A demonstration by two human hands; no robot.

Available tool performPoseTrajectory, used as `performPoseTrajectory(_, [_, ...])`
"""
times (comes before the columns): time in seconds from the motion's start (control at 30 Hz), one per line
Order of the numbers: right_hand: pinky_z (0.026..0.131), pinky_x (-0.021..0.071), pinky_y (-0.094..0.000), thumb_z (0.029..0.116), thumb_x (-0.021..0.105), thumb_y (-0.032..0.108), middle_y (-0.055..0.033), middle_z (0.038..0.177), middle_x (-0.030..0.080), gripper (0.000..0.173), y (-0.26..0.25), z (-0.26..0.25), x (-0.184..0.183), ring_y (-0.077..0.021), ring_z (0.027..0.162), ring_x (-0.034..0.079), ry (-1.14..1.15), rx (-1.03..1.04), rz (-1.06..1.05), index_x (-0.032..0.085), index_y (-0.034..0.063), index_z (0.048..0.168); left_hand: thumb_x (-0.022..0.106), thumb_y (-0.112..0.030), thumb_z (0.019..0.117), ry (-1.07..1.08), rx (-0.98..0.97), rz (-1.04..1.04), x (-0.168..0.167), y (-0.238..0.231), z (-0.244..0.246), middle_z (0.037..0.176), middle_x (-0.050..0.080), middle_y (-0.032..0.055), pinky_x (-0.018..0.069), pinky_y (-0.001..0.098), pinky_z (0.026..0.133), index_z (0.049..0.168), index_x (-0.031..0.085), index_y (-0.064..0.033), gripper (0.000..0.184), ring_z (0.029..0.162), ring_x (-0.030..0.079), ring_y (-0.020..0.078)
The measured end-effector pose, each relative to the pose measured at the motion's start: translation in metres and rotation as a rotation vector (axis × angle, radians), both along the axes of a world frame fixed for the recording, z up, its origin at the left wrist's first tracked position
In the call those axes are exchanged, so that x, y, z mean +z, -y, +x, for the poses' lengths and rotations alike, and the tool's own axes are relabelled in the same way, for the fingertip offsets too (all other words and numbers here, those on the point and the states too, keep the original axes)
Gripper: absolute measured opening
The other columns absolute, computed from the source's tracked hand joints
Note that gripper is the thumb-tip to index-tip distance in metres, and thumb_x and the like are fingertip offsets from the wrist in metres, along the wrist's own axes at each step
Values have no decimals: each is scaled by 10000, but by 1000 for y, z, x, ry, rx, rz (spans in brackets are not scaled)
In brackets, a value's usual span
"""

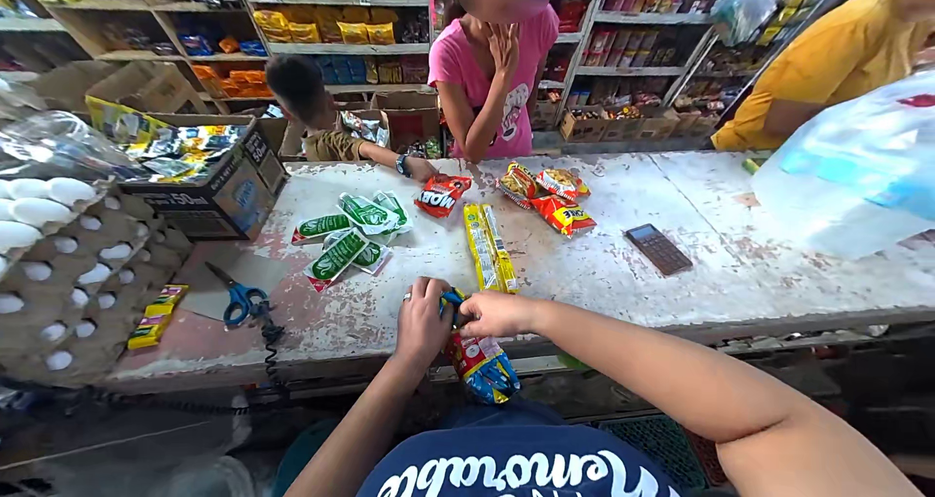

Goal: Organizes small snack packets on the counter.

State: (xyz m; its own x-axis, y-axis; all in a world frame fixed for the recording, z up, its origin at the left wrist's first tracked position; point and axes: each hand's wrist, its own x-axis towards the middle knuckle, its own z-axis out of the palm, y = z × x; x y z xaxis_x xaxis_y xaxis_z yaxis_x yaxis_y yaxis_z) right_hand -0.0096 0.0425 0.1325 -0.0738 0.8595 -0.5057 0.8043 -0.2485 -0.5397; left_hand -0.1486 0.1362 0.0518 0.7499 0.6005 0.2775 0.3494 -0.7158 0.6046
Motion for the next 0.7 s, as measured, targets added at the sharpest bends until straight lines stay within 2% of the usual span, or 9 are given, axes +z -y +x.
performPoseTrajectory(0.07, [1030, 460, -538, 990, 611, 63, -251, 1278, 622, 244, 7, -3, -5, -372, 1176, 607, 25, 4, 91, 684, -51, 1192, 639, -152, 942, 305, -12, 275, -20, 4, -6, 1082, 697, 189, 555, 528, 840, 1022, 733, -47, 162, 1015, 669, 390])
performPoseTrajectory(0.1, [1056, 453, -514, 961, 608, 3, -236, 1324, 596, 246, 12, -6, -8, -363, 1208, 590, 27, -20, 138, 693, -47, 1187, 616, -155, 965, 374, -31, 344, -25, 7, -8, 1057, 713, 152, 555, 490, 834, 1005, 741, -70, 156, 992, 676, 349])
performPoseTrajectory(0.2, [1054, 453, -495, 931, 534, -79, -238, 1326, 577, 240, 22, -17, -18, -372, 1217, 575, 20, -116, 295, 691, -75, 1112, 511, -112, 1008, 341, -78, 255, -31, 12, -12, 1040, 751, 95, 552, 469, 898, 1094, 741, -54, 252, 1011, 694, 294])
performPoseTrajectory(0.27, [1052, 467, -483, 970, 500, -38, -233, 1311, 592, 290, 26, -20, -25, -363, 1211, 591, 26, -225, 448, 667, -43, 1207, 481, -175, 1029, 294, -90, 175, -28, 6, -15, 1042, 749, 76, 530, 472, 930, 1126, 725, -56, 289, 1044, 677, 280])
performPoseTrajectory(0.33, [1046, 496, -481, 994, 548, 67, -229, 1381, 563, 375, 29, -16, -30, -351, 1223, 603, 19, -362, 556, 606, 33, 1363, 481, -312, 1036, 216, -88, 174, -23, 1, -18, 1065, 743, 83, 505, 504, 946, 1080, 738, -79, 350, 1084, 661, 303])
performPoseTrajectory(0.43, [1087, 462, -487, 974, 683, 271, -250, 1472, 488, 566, 44, -3, -31, -359, 1293, 556, -52, -497, 406, 508, 40, 1459, 540, -423, 1007, 73, -39, 206, -17, -3, -20, 1167, 728, 84, 500, 562, 934, 1046, 754, -112, 379, 1164, 638, 343])
performPoseTrajectory(0.5, [1097, 448, -496, 943, 718, 278, -255, 1499, 459, 674, 56, 0, -40, -361, 1322, 533, -119, -530, 216, 441, 25, 1503, 548, -397, 1015, -21, 9, 200, -10, -1, -20, 1216, 710, 90, 491, 582, 936, 1088, 744, -119, 348, 1205, 616, 358])
performPoseTrajectory(0.6, [1007, 521, -472, 989, 669, 244, -212, 1418, 551, 610, 64, -4, -55, -304, 1199, 628, -337, -646, 57, 420, 23, 1500, 600, -303, 995, -55, 38, 263, 3, 11, -17, 1239, 681, 153, 483, 606, 934, 1148, 726, -95, 288, 1194, 610, 406])
performPoseTrajectory(0.7, [1005, 519, -490, 959, 669, 161, -206, 1302, 626, 526, 61, -7, -69, -296, 1150, 650, -435, -704, 73, 492, 19, 1433, 678, -267, 939, -50, -138, 286, 14, 26, -15, 1140, 697, 170, 526, 576, 895, 1060, 745, -67, 244, 1121, 637, 401])
